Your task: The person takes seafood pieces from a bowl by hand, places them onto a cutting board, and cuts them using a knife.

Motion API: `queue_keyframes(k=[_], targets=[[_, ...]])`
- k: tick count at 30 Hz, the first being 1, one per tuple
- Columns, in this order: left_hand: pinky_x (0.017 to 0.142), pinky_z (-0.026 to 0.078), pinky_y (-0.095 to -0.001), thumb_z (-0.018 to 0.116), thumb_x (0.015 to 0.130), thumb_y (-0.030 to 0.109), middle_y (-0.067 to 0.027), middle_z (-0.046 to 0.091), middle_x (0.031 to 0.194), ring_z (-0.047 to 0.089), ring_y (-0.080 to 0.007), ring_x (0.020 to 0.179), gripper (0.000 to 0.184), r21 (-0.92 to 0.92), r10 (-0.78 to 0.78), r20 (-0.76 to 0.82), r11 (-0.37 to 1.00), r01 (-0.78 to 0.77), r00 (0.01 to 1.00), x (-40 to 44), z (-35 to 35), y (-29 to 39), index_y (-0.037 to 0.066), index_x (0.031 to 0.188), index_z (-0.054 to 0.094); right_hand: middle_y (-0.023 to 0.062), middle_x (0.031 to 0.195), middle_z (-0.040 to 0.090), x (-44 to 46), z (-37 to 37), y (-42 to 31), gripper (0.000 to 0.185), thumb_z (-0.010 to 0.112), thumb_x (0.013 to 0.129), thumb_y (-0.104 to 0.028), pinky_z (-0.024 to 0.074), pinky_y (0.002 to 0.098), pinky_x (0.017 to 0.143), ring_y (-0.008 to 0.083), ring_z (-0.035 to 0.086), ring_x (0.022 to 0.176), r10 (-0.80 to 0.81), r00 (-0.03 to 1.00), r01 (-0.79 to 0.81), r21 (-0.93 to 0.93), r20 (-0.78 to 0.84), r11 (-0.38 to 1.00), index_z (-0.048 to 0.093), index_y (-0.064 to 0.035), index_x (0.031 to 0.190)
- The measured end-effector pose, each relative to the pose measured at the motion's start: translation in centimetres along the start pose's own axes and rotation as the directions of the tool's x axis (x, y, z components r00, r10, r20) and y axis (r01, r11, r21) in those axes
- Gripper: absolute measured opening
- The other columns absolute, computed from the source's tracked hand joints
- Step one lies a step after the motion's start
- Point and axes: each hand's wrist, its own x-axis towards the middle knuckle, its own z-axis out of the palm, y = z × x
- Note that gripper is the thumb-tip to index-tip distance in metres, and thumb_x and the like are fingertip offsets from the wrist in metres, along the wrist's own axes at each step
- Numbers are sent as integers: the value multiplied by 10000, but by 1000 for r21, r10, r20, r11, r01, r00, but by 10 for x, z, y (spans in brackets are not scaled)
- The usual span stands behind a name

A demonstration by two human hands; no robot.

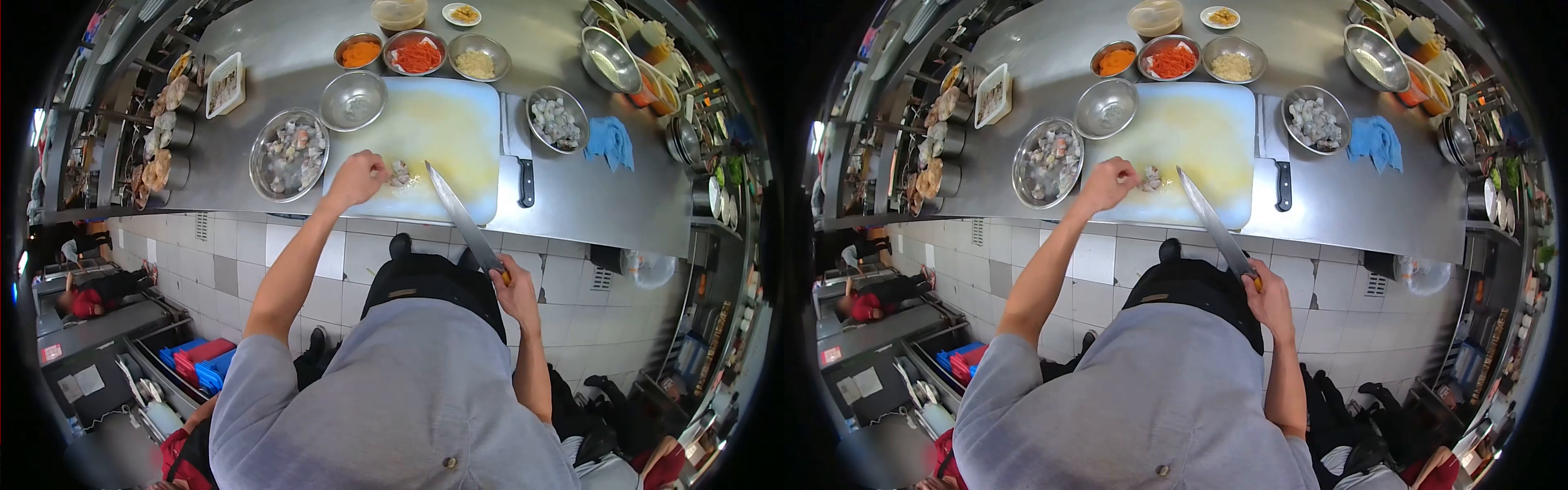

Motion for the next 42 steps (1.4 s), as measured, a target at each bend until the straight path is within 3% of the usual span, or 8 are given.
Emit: queue_keyframes(k=[8,12,17,20,24,26,36,42], targets=[[877,567,-465,830,907,291,-149,753,925,717,-352,962,278,180,30,-28,983,-24,999,0,27,29,24,979,798,241,1003,744,26,12,-6,541,717,986,-72,566,413,866,421,732,917,53,992,-52,-15,114,999,576,-153,1502],[822,581,-453,845,893,275,-163,782,895,743,-348,856,304,107,-142,26,985,138,990,2,20,35,28,1068,817,218,1115,748,42,29,0,531,706,996,-47,554,392,928,352,731,1002,-53,994,38,160,91,986,582,-143,1503],[844,591,-460,852,886,268,-178,795,916,764,-366,873,324,97,-154,19,984,152,988,4,22,30,68,1139,826,119,1274,751,61,49,4,537,694,1008,-9,538,329,969,202,705,1123,-94,991,63,284,96,957,584,-120,1521],[850,594,-454,855,882,266,-183,799,930,768,-368,871,345,56,-201,43,978,199,979,6,26,25,67,1162,824,120,1272,751,68,56,-2,532,706,1009,-33,539,338,965,196,696,1118,-142,987,113,312,73,944,585,-121,1520],[876,597,-441,857,882,266,-187,808,977,777,-363,900,355,-14,-293,60,956,294,954,8,27,23,65,1173,824,205,1173,769,75,61,-8,538,691,989,-24,543,381,972,329,750,1085,-148,988,126,287,53,950,582,-136,1504],[790,592,-415,864,882,280,-179,798,900,768,-320,801,361,-9,-247,7,969,247,969,7,32,18,47,1155,824,206,1144,773,76,61,-11,542,693,986,-27,545,381,964,335,753,1063,-112,991,87,279,74,957,581,-139,1504],[721,589,-406,870,883,295,-172,785,819,764,-294,733,365,-12,-240,-60,971,240,969,5,38,15,24,1124,827,191,1125,767,72,58,2,527,721,984,-36,542,355,914,258,715,971,-191,980,167,301,50,939,608,-136,1489],[616,591,-339,853,927,187,-142,752,741,736,-182,633,334,-174,-340,-61,929,326,938,1,47,17,-68,1129,778,150,992,708,56,54,15,524,731,976,-32,522,345,799,231,619,830,-186,981,166,245,61,955,621,-137,1477]])
